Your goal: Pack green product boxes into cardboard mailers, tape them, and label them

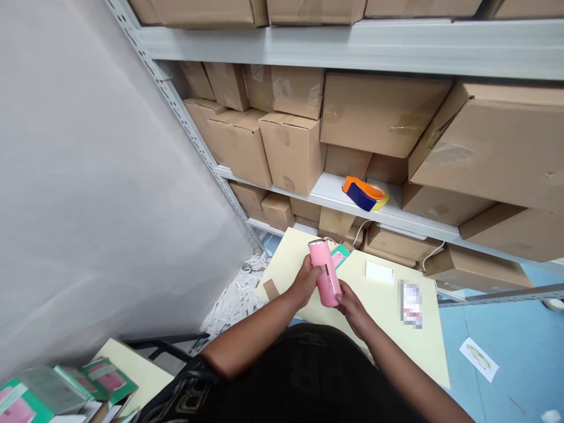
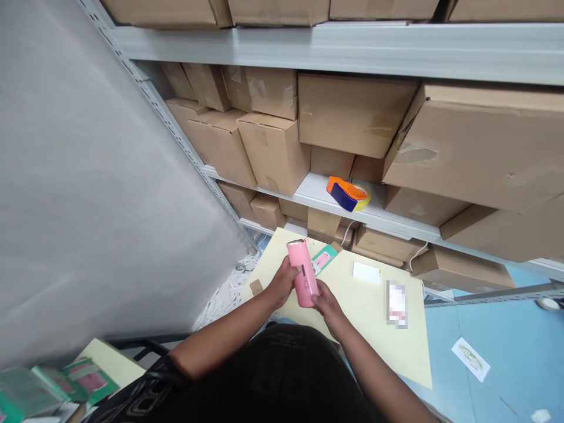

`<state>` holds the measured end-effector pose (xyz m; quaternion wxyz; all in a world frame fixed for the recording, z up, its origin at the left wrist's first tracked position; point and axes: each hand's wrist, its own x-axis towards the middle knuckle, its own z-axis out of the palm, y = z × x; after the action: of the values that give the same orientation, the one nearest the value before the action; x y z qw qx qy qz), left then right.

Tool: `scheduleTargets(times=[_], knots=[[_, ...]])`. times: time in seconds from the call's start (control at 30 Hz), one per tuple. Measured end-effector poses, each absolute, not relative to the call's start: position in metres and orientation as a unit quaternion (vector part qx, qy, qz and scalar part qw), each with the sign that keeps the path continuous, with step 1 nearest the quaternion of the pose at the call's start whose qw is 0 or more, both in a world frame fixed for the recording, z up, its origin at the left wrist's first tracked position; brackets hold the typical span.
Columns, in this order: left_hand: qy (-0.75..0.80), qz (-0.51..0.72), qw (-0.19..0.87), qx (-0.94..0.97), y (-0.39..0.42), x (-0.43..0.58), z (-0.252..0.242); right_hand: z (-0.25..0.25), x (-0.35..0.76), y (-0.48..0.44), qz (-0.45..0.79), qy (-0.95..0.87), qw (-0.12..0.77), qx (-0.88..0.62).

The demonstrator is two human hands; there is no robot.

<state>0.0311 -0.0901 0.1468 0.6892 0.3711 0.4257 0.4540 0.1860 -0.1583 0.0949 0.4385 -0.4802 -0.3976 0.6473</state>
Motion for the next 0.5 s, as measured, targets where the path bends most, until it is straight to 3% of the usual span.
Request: scheduleTargets(times=[0.1, 0.23, 0.4, 0.5], knots=[[0.414, 0.463, 0.68, 0.389, -0.088, 0.029, 0.148, 0.1, 0.178, -0.159, 0.675, -0.374, 0.442, -0.457], [0.462, 0.449, 0.625, 0.44, -0.084, 0.026, 0.152, 0.107, 0.172, -0.156, 0.586, -0.413, 0.476, -0.509], [0.472, 0.444, 0.629, 0.43, -0.083, 0.022, 0.153, 0.112, 0.165, -0.157, 0.675, -0.346, 0.456, -0.467], [0.445, 0.444, 0.627, 0.46, -0.089, 0.023, 0.153, 0.111, 0.159, -0.158, 0.603, -0.398, 0.464, -0.513]])
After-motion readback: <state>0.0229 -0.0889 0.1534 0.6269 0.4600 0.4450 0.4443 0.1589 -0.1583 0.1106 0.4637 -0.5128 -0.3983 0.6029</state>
